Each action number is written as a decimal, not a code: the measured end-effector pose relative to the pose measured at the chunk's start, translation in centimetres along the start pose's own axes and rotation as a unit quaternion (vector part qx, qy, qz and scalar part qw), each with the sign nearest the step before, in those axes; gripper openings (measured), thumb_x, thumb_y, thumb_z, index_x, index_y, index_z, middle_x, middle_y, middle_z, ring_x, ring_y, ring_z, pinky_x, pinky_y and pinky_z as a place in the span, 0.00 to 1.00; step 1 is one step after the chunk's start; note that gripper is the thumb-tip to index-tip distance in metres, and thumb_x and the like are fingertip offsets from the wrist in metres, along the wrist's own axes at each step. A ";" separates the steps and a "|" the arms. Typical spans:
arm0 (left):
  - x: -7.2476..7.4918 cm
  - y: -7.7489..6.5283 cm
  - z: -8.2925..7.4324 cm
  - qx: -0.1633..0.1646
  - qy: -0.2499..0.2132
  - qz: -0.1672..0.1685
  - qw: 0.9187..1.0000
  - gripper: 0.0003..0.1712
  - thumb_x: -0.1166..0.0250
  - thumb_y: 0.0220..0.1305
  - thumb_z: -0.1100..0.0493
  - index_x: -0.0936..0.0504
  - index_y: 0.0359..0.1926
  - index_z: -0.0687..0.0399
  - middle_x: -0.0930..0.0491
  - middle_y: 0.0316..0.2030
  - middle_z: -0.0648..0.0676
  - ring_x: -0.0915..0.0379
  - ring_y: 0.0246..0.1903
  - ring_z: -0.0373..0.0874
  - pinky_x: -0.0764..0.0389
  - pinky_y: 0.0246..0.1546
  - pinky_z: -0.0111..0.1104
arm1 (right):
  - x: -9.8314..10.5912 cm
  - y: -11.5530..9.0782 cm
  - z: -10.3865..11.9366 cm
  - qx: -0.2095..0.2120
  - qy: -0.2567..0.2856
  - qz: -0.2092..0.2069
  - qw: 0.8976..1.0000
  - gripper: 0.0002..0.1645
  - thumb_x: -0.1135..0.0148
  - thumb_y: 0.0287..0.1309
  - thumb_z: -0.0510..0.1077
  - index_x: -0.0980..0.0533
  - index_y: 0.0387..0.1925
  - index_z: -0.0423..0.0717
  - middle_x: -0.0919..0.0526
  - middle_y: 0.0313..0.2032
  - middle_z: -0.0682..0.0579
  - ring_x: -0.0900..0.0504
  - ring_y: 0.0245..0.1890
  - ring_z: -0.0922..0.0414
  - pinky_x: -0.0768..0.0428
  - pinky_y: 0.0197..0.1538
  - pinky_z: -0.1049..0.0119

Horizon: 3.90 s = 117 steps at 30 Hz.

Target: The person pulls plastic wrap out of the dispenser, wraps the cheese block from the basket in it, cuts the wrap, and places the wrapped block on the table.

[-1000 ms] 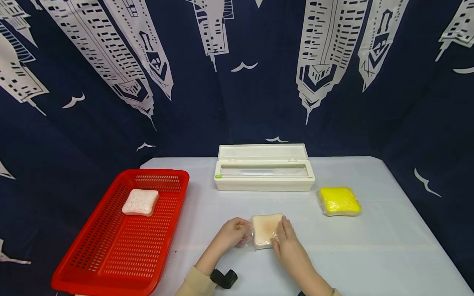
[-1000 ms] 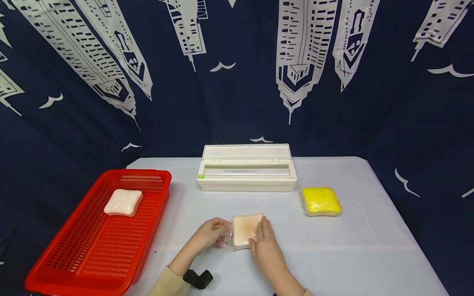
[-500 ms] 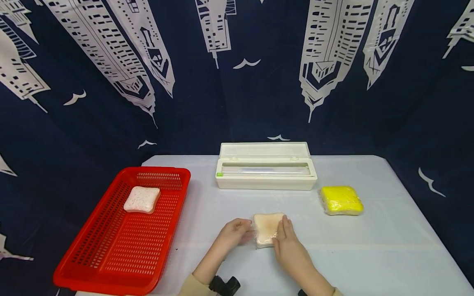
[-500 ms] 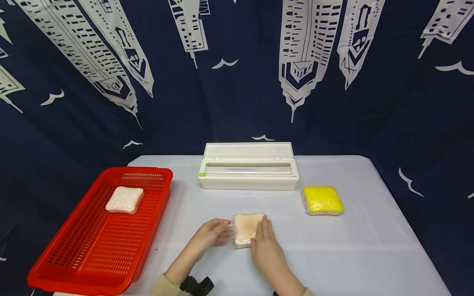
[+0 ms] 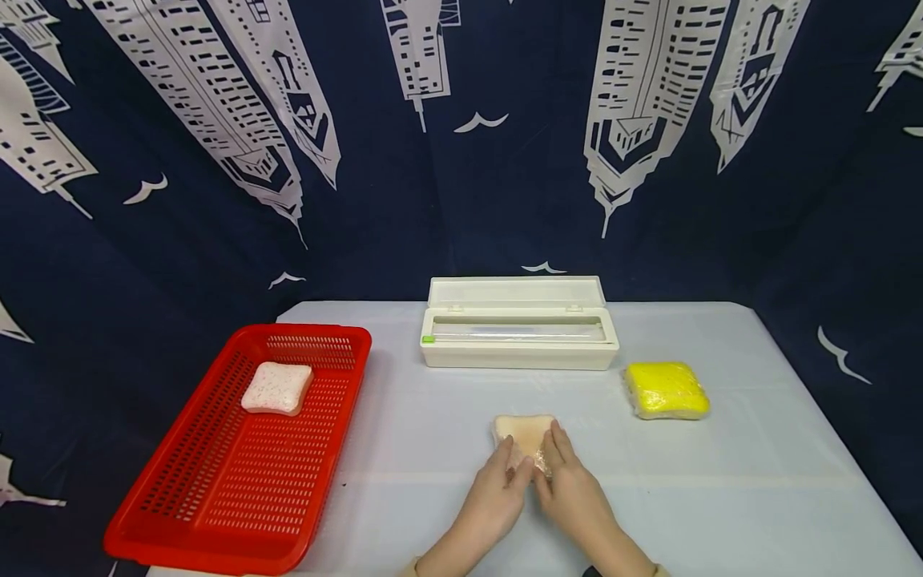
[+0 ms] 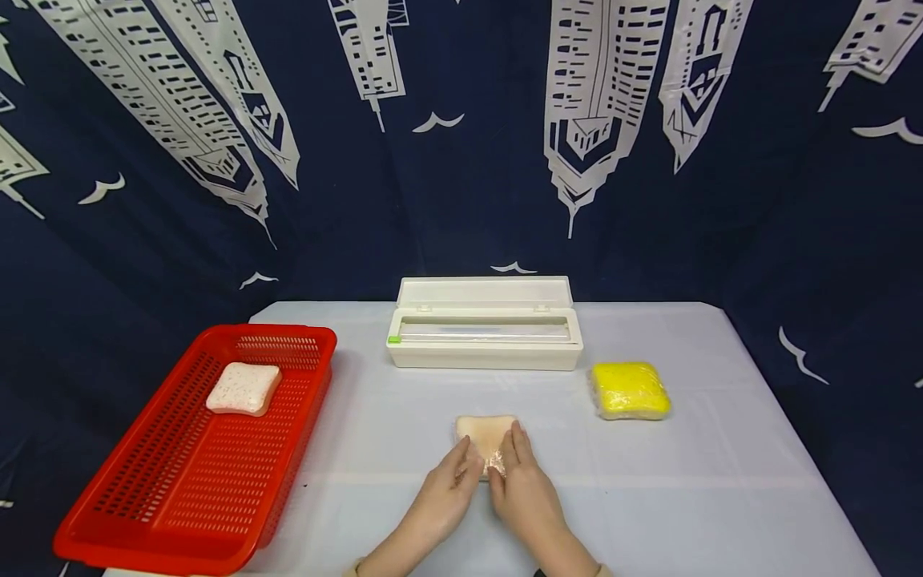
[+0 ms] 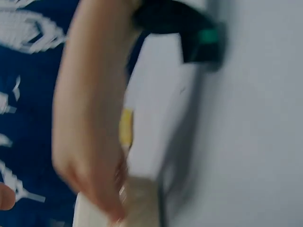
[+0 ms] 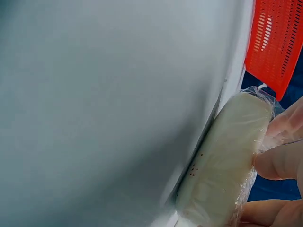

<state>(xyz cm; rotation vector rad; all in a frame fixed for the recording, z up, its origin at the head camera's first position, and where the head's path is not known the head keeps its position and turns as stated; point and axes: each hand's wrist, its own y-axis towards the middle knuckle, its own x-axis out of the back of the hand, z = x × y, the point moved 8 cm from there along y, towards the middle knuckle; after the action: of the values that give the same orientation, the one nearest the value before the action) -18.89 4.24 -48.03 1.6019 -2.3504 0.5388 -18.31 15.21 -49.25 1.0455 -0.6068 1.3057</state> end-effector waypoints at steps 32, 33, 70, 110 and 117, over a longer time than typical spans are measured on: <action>-2.2 0.8 -1.4 -0.150 0.357 -0.066 0.920 0.26 0.48 0.73 0.52 0.18 0.47 0.76 0.25 0.54 0.73 0.31 0.55 0.60 0.21 0.52 0.41 | 0.3 0.1 -2.7 -0.068 0.136 0.080 0.985 0.43 0.25 0.43 0.32 0.31 0.64 0.30 0.36 0.71 0.41 0.27 0.64 0.40 0.26 0.60 0.54; -1.5 1.0 -1.4 -0.144 0.329 -0.074 0.930 0.24 0.46 0.72 0.54 0.17 0.46 0.74 0.23 0.53 0.71 0.29 0.52 0.57 0.21 0.50 0.40 | 0.4 0.1 -3.0 -0.081 0.157 0.083 0.981 0.42 0.27 0.44 0.31 0.32 0.64 0.30 0.36 0.71 0.41 0.28 0.64 0.40 0.25 0.59 0.56; 3.3 5.6 4.9 0.049 0.075 -0.048 0.995 0.30 0.38 0.67 0.50 0.24 0.56 0.74 0.19 0.44 0.65 0.20 0.40 0.54 0.18 0.37 0.43 | -0.2 2.5 -5.9 -0.238 0.186 0.105 0.947 0.43 0.38 0.63 0.58 0.33 0.63 0.26 0.21 0.55 0.30 0.20 0.55 0.37 0.18 0.51 0.48; 4.3 5.9 2.8 0.005 -0.126 0.052 0.991 0.44 0.36 0.65 0.42 0.42 0.69 0.66 0.33 0.64 0.70 0.30 0.62 0.63 0.23 0.58 0.48 | 2.9 3.8 -5.6 -0.173 0.283 0.041 0.942 0.34 0.22 0.47 0.47 0.27 0.53 0.40 0.24 0.50 0.43 0.25 0.52 0.48 0.19 0.44 0.65; 4.0 5.4 2.7 0.009 -0.180 0.155 0.971 0.48 0.46 0.71 0.38 0.51 0.74 0.68 0.36 0.66 0.73 0.32 0.64 0.66 0.30 0.64 0.51 | 5.0 3.5 -4.0 -0.052 0.267 -0.075 0.959 0.29 0.21 0.37 0.29 0.25 0.43 0.40 0.26 0.47 0.48 0.28 0.48 0.61 0.17 0.49 0.65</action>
<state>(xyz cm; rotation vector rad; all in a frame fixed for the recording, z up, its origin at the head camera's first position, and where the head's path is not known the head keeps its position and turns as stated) -25.34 1.53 -49.72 1.4467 -2.9011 0.3500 -21.37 20.84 -45.76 0.5984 -0.1779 1.3334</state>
